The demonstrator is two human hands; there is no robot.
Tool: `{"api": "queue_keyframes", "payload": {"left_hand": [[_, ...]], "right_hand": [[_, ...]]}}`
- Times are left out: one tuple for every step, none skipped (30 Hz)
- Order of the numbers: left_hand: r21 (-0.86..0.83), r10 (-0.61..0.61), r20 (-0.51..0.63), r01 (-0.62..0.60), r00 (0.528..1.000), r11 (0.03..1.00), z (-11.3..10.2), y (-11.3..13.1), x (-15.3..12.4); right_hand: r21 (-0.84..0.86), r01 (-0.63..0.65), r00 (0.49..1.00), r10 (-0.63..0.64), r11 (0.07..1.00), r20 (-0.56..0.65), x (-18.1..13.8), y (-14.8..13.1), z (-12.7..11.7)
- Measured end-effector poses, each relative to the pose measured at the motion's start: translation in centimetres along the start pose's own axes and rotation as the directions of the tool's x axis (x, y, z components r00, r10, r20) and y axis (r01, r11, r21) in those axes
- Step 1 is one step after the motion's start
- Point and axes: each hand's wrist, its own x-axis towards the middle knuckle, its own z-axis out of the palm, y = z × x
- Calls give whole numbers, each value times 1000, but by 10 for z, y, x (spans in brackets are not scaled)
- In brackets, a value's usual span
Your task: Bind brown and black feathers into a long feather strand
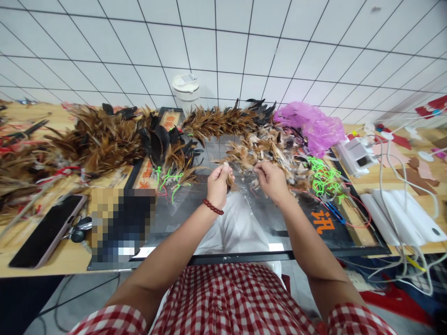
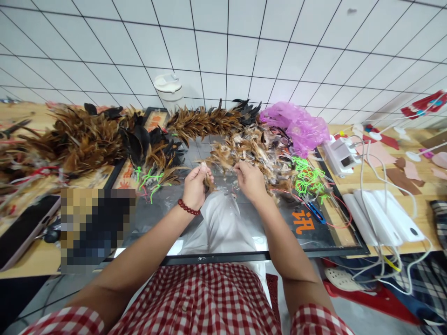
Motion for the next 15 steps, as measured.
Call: {"api": "queue_keyframes", "payload": {"left_hand": [[-2,15,-10,-15,1000,1000,-1,0,1],[-3,31,-22,-31,999,1000,-1,0,2],[-2,47,-30,-47,998,999,-1,0,2],[3,63,-34,-63,997,998,-2,0,3],[13,75,-35,-75,997,997,-2,0,3],[31,84,-34,-83,996,996,-2,-1,3],[58,91,-30,-89,995,994,-2,-1,3],[94,97,-25,-94,995,991,-2,-1,2],[138,106,-17,-103,994,985,-2,-1,1],[189,121,-4,-118,993,975,-2,0,0],[245,140,20,-141,990,959,-2,1,-2],[305,162,54,-171,985,937,-2,2,-4],[360,187,96,-210,978,909,-1,4,-6],[406,214,144,-255,966,878,-1,6,-8],[438,238,196,-302,951,847,0,7,-10]], "right_hand": [[-17,61,997,-60,998,52,0,2,-2],[-18,126,986,-123,992,109,1,3,-4],[5,182,971,-180,983,157,1,5,-5],[46,220,956,-224,975,189,1,6,-6],[93,240,946,-255,966,202,0,7,-6],[132,247,942,-270,960,201,0,8,-6],[157,240,944,-268,958,192,0,9,-6],[169,220,952,-249,961,176,-1,9,-6],[172,192,963,-219,966,156,-1,9,-6],[174,160,974,-185,972,134,-2,8,-7],[180,132,981,-154,975,114,-2,7,-8],[188,112,987,-131,976,94,-2,6,-9],[193,106,990,-123,975,76,-2,4,-11],[191,112,991,-125,975,57,-2,3,-12],[178,123,990,-132,976,43,-2,1,-14]]}}
